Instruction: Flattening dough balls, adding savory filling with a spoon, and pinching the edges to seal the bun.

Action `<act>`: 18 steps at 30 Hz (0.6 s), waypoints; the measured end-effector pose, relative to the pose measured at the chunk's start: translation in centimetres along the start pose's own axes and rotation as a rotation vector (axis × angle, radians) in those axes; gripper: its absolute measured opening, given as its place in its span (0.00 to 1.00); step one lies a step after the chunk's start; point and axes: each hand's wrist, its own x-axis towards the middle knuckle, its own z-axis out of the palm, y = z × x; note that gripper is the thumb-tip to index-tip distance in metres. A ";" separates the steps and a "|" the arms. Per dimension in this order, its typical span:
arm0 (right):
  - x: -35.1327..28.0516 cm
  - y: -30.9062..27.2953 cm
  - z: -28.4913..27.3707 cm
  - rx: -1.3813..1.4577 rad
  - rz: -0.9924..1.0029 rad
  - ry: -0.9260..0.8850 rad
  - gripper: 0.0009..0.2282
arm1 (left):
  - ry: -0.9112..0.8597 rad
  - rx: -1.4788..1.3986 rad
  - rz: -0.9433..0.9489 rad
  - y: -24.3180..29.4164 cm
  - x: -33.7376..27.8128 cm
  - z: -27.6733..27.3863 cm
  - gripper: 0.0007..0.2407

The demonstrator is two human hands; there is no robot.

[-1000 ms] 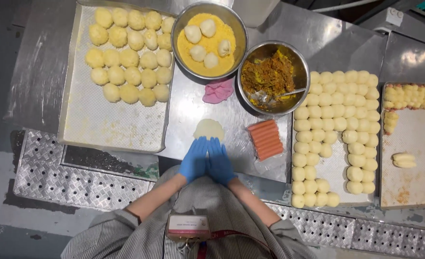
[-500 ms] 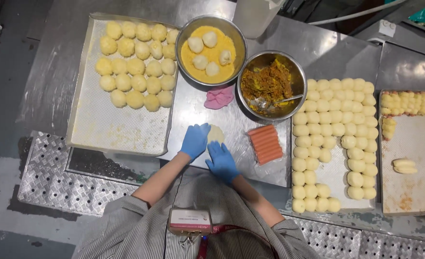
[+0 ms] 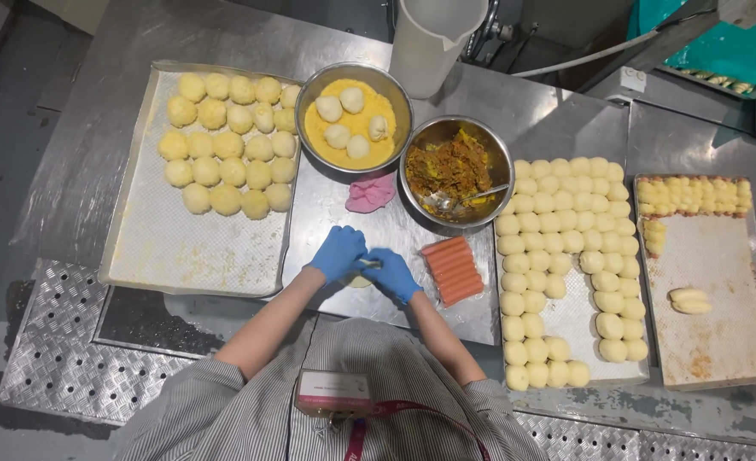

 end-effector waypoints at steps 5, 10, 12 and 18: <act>-0.3 2.4 -0.3 0.384 0.629 -0.450 0.17 | 0.419 -0.959 -0.514 -1.4 0.3 3.7 0.23; 6.4 -4.7 -8.6 0.220 0.565 -0.118 0.15 | 0.293 -2.035 -0.886 0.9 2.6 -0.5 0.32; 8.7 -7.8 -11.6 0.174 0.479 -0.010 0.14 | 0.205 -2.419 -0.727 2.1 3.5 -3.1 0.33; 11.1 -7.6 -16.6 0.223 0.114 0.241 0.21 | 0.289 -2.604 0.030 4.5 3.4 -11.5 0.25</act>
